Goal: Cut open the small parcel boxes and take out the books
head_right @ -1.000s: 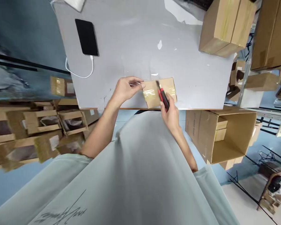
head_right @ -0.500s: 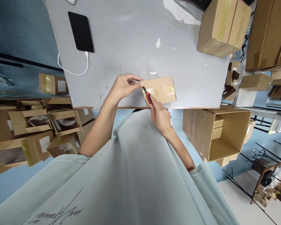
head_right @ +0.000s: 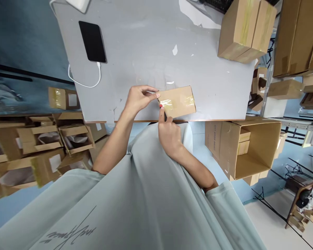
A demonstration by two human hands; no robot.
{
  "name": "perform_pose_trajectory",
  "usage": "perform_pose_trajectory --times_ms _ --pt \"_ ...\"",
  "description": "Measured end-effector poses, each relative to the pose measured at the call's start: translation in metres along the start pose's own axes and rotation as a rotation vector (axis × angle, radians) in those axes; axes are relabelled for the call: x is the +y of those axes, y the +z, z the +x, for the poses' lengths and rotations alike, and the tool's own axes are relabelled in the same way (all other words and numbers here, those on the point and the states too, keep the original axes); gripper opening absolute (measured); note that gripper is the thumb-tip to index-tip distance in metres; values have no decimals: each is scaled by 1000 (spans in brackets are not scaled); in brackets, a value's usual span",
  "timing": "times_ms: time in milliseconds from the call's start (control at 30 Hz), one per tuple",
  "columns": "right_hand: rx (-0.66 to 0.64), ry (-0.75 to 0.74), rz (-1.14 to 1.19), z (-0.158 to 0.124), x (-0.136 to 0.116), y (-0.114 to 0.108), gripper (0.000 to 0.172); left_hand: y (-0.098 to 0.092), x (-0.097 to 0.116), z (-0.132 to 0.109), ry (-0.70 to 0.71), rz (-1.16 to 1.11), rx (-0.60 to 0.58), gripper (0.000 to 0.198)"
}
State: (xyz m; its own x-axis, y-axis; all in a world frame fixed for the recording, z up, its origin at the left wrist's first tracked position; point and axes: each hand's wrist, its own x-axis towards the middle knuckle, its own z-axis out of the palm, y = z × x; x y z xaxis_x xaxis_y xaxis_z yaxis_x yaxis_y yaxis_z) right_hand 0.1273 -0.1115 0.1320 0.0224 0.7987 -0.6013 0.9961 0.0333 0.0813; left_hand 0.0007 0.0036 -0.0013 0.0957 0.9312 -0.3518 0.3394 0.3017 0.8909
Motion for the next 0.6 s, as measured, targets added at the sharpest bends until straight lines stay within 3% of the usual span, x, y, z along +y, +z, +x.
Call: perform_pose_trajectory --times_ms 200,433,533,600 --pt "-61 -15 -21 -8 1 -14 76 7 -3 -6 -26 -43 49 29" --pt "-197 -34 28 -26 10 1 75 10 -5 -10 -29 -25 90 31" --pt "-166 -36 95 -43 20 6 76 8 -7 -11 -24 -14 55 35" --pt "-70 -7 183 -53 33 9 70 7 -8 -12 -19 -12 41 38"
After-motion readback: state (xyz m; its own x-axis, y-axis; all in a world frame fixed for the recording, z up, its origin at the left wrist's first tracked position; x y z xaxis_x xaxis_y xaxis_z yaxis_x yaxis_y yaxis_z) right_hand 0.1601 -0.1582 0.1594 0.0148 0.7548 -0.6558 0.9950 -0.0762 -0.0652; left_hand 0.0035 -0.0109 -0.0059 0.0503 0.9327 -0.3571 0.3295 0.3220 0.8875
